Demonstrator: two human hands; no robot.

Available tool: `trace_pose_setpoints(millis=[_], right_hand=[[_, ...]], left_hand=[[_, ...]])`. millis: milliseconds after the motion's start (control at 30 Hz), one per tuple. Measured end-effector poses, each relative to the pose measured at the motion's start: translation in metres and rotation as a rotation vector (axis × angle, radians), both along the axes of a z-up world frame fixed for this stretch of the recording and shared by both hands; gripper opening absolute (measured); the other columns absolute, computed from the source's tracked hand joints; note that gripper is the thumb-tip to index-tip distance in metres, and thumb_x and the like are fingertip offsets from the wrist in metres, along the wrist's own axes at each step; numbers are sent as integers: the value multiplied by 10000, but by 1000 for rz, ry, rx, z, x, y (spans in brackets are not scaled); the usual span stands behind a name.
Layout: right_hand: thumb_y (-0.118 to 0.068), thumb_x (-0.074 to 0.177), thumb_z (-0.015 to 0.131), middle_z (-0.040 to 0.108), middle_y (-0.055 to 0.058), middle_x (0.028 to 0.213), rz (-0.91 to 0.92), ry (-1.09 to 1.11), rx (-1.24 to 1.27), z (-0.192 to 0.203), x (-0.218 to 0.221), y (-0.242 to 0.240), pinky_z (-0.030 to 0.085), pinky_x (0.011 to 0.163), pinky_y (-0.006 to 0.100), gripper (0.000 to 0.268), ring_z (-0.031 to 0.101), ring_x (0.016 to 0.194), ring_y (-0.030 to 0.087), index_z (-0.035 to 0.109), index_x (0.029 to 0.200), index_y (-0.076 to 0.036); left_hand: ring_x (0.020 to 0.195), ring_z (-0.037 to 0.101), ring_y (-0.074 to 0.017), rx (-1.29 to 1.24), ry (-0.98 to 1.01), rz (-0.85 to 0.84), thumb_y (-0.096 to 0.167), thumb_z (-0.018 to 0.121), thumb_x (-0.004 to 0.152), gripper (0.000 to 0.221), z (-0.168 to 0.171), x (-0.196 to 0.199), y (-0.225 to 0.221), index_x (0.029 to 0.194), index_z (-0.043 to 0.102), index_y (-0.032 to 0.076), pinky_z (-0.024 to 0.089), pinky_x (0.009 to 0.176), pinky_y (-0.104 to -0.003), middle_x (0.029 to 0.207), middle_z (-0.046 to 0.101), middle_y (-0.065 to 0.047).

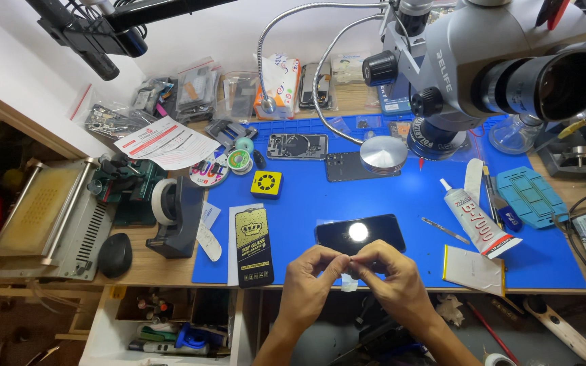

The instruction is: The person cleans a smartphone screen with a wipe, then applies a screen protector by aligning it and smoothing out air bubbles. The person uses a small card to press the protector firmly onto the screen and removes the backing film.

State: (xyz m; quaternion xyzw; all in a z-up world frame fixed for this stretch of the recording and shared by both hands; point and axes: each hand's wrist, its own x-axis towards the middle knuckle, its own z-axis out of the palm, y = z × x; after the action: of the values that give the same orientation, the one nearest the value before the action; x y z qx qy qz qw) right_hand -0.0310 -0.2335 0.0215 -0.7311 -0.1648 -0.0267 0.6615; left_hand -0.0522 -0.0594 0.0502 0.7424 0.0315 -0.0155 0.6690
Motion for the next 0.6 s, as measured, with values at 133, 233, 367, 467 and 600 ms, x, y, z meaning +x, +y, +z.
trace_pose_setpoints(millis=[133, 233, 367, 467, 600], right_hand=[[-22, 872, 790, 732, 37, 885, -98, -354, -107, -15, -7, 8, 606, 740, 257, 125, 728, 810, 153, 740, 955, -100], [25, 907, 750, 708, 117, 1027, -145, -729, -222, -43, -4, 7, 646, 780, 318, 144, 739, 865, 228, 686, 1014, -48], [-28, 984, 648, 705, 94, 1030, 92, -897, -340, -27, 0, -1, 613, 806, 427, 101, 707, 883, 281, 700, 1070, -42], [-158, 968, 695, 742, 68, 991, 192, -749, -323, -21, -1, -5, 577, 845, 414, 103, 709, 868, 255, 725, 1026, -78], [-203, 943, 738, 696, 42, 898, -51, -23, 0, -12, -5, -3, 567, 790, 256, 139, 696, 845, 142, 709, 968, -70]], left_hand=[[760, 687, -162, -232, 107, 126, 195, 721, 976, 202, -17, 1, -14, 894, 801, 29, 588, 761, -281, 789, 757, -75], [638, 614, -197, -628, 198, 302, 121, 749, 986, 186, -44, 8, -22, 875, 708, -23, 524, 643, -313, 715, 662, -109], [690, 636, -197, -565, 188, 403, 160, 758, 970, 189, -48, 5, -24, 912, 734, -19, 519, 702, -319, 772, 727, -159], [661, 631, -177, -452, 154, 433, 179, 756, 966, 201, -39, 1, -21, 929, 767, -19, 527, 657, -298, 790, 745, -143], [652, 657, -137, -247, -26, 323, 207, 753, 959, 194, -26, -10, -17, 876, 782, 34, 589, 652, -275, 765, 740, -55]])
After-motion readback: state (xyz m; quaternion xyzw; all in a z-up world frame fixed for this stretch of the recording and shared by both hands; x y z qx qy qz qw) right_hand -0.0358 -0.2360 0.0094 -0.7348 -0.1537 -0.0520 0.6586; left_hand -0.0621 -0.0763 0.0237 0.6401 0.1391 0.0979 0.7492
